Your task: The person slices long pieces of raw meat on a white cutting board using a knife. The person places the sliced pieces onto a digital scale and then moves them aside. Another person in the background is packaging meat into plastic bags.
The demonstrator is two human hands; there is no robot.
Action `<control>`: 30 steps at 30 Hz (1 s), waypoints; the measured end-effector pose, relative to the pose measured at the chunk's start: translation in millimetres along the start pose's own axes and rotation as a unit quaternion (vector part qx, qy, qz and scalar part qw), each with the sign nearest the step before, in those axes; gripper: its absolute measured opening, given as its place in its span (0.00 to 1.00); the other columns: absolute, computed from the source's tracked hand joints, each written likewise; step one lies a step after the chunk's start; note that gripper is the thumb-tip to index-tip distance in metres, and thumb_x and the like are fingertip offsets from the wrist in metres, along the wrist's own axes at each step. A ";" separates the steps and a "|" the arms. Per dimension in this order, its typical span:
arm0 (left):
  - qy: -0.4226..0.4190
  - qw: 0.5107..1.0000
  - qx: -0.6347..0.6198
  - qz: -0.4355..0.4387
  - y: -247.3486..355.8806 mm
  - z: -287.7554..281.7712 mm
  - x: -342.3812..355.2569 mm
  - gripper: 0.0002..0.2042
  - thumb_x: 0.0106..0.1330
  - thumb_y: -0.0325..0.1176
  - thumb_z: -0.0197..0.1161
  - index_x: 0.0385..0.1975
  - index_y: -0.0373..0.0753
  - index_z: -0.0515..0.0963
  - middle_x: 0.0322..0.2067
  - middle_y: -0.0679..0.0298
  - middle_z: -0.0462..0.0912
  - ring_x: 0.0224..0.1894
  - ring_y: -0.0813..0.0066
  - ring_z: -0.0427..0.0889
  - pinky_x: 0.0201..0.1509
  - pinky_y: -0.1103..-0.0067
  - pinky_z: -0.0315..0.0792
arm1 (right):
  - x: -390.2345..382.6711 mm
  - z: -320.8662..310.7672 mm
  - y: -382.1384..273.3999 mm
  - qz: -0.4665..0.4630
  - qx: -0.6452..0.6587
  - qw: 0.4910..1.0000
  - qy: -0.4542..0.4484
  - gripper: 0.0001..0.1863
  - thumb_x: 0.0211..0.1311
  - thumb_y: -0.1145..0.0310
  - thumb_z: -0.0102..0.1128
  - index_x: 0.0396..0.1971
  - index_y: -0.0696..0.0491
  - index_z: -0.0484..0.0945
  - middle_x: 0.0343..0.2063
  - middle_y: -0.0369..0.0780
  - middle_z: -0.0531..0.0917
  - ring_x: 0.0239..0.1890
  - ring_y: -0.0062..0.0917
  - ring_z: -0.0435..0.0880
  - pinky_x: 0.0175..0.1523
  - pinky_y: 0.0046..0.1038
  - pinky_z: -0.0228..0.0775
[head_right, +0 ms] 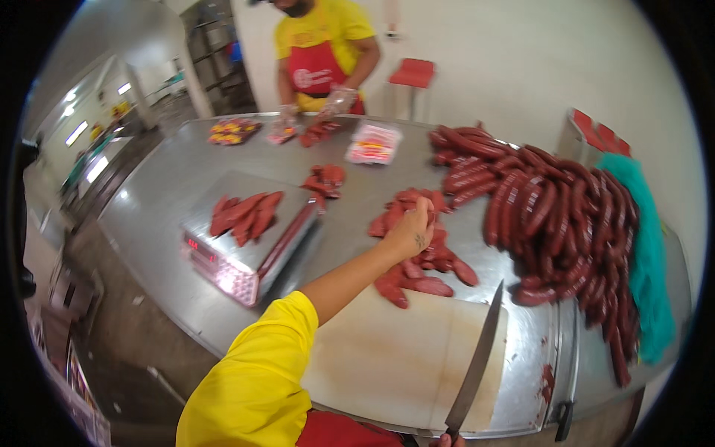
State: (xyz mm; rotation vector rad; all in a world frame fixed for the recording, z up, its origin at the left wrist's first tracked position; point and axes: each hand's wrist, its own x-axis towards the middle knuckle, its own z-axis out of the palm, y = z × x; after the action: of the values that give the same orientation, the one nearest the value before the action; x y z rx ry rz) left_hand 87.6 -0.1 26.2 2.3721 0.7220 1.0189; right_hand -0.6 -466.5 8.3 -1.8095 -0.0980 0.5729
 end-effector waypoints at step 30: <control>0.329 0.938 0.096 -0.041 -99.5 -243.2 -121.7 0.11 0.54 0.38 0.68 0.35 0.42 0.79 0.51 0.53 0.73 0.56 0.49 0.66 0.58 0.56 0.59 | -21.1 64.3 -56.4 -0.076 -0.137 0.971 -0.180 0.13 0.67 0.61 0.53 0.37 0.56 0.78 0.19 0.32 0.72 0.19 0.14 0.66 0.25 0.20 0.59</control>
State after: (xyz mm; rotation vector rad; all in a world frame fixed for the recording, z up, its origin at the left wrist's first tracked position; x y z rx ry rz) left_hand -196.3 48.3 55.9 2.1106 1.1875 1.8044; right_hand -34.3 -399.2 54.1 -1.9228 -0.5842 0.8033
